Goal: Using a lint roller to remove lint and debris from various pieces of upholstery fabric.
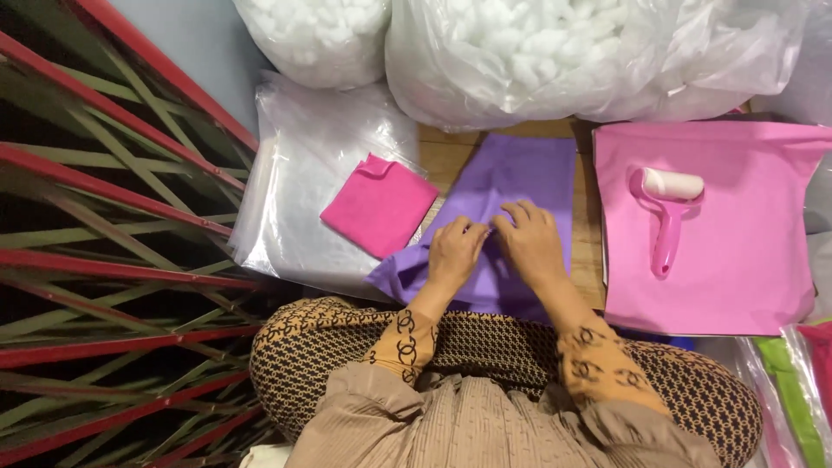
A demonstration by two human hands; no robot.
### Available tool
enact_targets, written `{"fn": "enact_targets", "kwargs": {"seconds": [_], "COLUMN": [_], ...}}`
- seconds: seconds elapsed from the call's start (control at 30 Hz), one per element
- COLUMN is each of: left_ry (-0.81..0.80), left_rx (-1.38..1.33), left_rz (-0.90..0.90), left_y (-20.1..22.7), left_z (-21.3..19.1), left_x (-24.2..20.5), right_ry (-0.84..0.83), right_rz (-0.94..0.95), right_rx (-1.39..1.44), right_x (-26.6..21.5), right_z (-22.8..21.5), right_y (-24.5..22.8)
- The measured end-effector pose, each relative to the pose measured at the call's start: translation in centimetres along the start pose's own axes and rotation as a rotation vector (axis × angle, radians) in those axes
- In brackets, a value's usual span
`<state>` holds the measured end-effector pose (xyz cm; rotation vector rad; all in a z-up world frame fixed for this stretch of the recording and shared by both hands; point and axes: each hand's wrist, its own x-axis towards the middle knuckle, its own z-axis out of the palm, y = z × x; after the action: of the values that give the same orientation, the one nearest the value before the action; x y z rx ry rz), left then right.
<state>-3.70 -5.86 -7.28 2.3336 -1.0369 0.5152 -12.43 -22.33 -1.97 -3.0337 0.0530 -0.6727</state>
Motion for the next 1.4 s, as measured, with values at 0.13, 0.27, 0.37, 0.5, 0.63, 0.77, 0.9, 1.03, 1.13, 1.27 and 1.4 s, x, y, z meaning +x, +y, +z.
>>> {"fn": "enact_targets", "kwargs": {"seconds": [0.13,0.27,0.37,0.5,0.63,0.77,0.9,1.03,1.13,1.27,1.4], "left_ry": [-0.058,-0.055,0.147,0.342,0.688,0.729,0.644,0.503,0.370,0.024,0.024], "left_rx": [-0.044,-0.065,0.051,0.538,0.728,0.531,0.357,0.111,0.062,-0.004,0.061], "left_rz": [0.036,0.065,0.083,0.179,0.043,-0.051,-0.045,-0.059,-0.034,-0.015,0.096], "left_y": [-1.0,-4.0,-8.8,-6.4,-7.9,-9.7,-6.9,-0.9,3.0,7.1,7.8], "left_z": [-3.7,-10.8,-15.7,-30.7,-36.4,-34.1,-26.0,-15.6,-6.8,1.8,6.4], "left_x": [0.9,3.1,7.1,13.6,20.3,24.2,27.4,25.5,19.8,10.2,8.4], "right_ry": [0.267,0.417,0.349,0.428,0.301,0.298,0.065,0.004,-0.192,-0.353,-0.379], "right_rz": [-0.087,-0.128,-0.068,-0.137,-0.176,-0.187,0.048,0.067,0.178,0.322,0.349], "right_rx": [-0.203,-0.398,-0.521,-0.452,0.027,0.469,0.627,0.669,0.548,0.373,0.356], "right_x": [2.9,5.2,5.0,4.2,3.8,4.0,2.6,0.1,-2.2,-5.6,-7.1], "right_z": [-2.4,-13.2,-22.7,-28.3,-31.3,-30.7,-26.2,-18.4,-11.8,-1.0,1.1], "right_y": [3.3,6.0,3.1,-0.6,-6.3,-9.2,-11.5,-11.3,-9.6,-5.1,-3.9]}}
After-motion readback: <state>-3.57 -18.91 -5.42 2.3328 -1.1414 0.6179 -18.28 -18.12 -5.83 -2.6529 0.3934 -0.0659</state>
